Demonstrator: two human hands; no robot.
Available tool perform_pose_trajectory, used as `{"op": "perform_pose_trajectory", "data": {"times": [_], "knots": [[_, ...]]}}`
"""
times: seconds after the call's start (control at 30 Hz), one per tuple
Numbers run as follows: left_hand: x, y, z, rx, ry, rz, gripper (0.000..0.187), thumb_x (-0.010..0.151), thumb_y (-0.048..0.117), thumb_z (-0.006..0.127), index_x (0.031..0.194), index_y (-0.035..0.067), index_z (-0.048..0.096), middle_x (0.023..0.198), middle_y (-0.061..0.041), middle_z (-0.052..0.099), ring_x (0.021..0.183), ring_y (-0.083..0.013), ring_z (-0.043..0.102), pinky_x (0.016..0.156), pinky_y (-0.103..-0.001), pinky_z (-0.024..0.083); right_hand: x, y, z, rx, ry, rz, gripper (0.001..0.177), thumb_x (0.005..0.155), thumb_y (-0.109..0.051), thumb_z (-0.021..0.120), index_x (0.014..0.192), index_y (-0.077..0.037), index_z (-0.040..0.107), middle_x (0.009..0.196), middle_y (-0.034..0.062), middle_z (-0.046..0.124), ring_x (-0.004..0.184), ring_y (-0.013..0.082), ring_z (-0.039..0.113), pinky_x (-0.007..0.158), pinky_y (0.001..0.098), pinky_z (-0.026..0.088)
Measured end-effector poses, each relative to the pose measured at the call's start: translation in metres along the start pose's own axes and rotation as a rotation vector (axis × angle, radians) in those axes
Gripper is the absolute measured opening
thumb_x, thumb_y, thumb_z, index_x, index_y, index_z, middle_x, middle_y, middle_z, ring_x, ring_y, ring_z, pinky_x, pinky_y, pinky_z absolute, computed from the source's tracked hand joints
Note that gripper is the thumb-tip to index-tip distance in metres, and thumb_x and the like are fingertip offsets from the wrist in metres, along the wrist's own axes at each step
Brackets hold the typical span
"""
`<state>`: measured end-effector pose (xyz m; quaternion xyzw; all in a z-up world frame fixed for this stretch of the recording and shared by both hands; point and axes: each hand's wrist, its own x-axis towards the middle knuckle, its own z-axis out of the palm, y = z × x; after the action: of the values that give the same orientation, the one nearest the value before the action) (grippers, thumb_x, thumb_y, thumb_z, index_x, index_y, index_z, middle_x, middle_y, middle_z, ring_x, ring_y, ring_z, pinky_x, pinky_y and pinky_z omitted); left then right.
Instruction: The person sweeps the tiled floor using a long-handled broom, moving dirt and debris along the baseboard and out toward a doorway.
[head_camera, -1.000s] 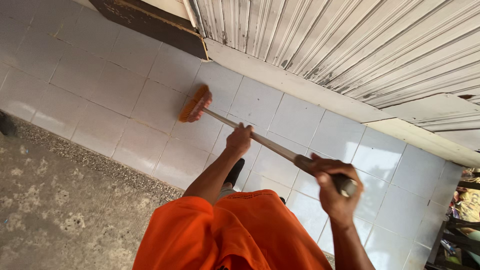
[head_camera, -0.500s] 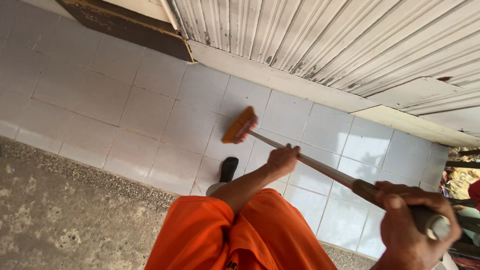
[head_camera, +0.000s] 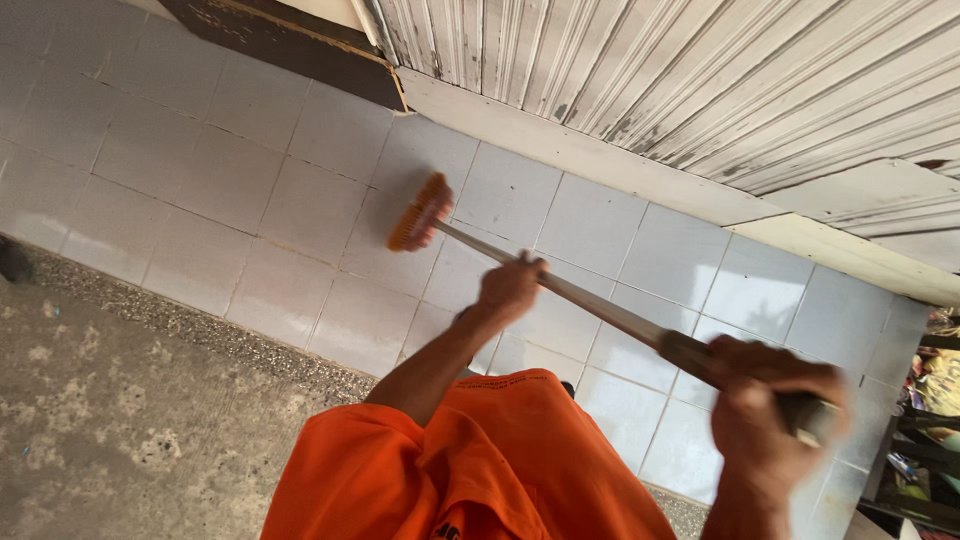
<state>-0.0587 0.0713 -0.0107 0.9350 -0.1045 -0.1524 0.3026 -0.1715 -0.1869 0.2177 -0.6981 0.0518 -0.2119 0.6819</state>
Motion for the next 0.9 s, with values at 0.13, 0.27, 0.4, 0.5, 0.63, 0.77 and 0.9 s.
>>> {"op": "perform_pose_trajectory", "data": {"times": [0.13,0.27,0.4,0.5,0.63,0.77,0.9], "knots": [[0.017,-0.07,-0.014,0.016,-0.099,-0.347,0.024,0.097,0.021,0.059,0.121,0.019,0.061,0.126,-0.018,0.055,0.103,-0.0391,0.069,0.08,-0.051,0.061,0.006,0.039,0.062,0.228,-0.323,-0.011,0.018,0.098,-0.007,0.076,0.107,-0.003,0.061,0.102,0.015,0.073,0.105,0.0272,0.073,0.115,0.0621,0.054],[0.039,-0.114,0.02,0.086,0.093,-0.378,0.031,0.095,0.013,0.056,0.125,0.02,0.061,0.129,-0.02,0.052,0.109,-0.0434,0.063,0.083,-0.055,0.057,0.001,0.059,0.085,0.118,-0.36,0.026,0.018,0.095,-0.004,0.075,0.105,-0.002,0.061,0.1,0.0157,0.072,0.106,0.0285,0.073,0.116,0.0629,0.053],[0.05,-0.095,0.071,0.066,0.057,-0.258,0.025,0.098,0.014,0.054,0.122,0.019,0.06,0.121,-0.02,0.055,0.108,-0.0415,0.066,0.083,-0.053,0.058,0.002,0.051,0.049,0.007,-0.239,0.052,0.014,0.096,-0.003,0.073,0.103,-0.003,0.062,0.103,0.0179,0.075,0.108,0.0303,0.076,0.114,0.0612,0.057],[0.051,-0.035,0.107,-0.026,0.08,-0.151,0.024,0.098,0.016,0.056,0.122,0.018,0.06,0.119,-0.023,0.055,0.093,-0.0442,0.068,0.077,-0.055,0.057,0.002,0.026,0.002,-0.051,-0.126,0.031,0.014,0.097,0.001,0.073,0.102,-0.004,0.061,0.1,0.0191,0.075,0.105,0.0305,0.076,0.112,0.06,0.061],[0.049,0.056,0.141,-0.048,0.036,-0.016,0.022,0.099,0.019,0.057,0.12,0.018,0.06,0.112,-0.023,0.058,0.084,-0.0425,0.07,0.07,-0.053,0.058,-0.009,-0.007,-0.064,-0.093,0.011,0.045,0.014,0.097,0.003,0.075,0.097,-0.002,0.061,0.097,0.0198,0.073,0.102,0.0296,0.076,0.109,0.0567,0.061],[0.042,0.134,0.169,-0.075,-0.032,0.12,0.017,0.098,0.015,0.055,0.115,0.013,0.06,0.103,-0.021,0.062,0.085,-0.0406,0.071,0.072,-0.051,0.06,-0.016,-0.024,-0.131,-0.127,0.088,0.022,0.016,0.101,0.006,0.074,0.097,0.0,0.06,0.096,0.0201,0.072,0.1,0.0296,0.076,0.109,0.0552,0.061],[0.035,0.187,0.17,0.005,-0.185,0.147,0.015,0.1,0.015,0.054,0.113,0.01,0.06,0.106,-0.02,0.062,0.087,-0.0386,0.071,0.07,-0.051,0.06,-0.027,-0.044,-0.181,-0.358,0.025,-0.066,0.015,0.107,0.006,0.063,0.097,-0.001,0.055,0.102,0.021,0.068,0.106,0.0291,0.074,0.113,0.0534,0.058]]}}
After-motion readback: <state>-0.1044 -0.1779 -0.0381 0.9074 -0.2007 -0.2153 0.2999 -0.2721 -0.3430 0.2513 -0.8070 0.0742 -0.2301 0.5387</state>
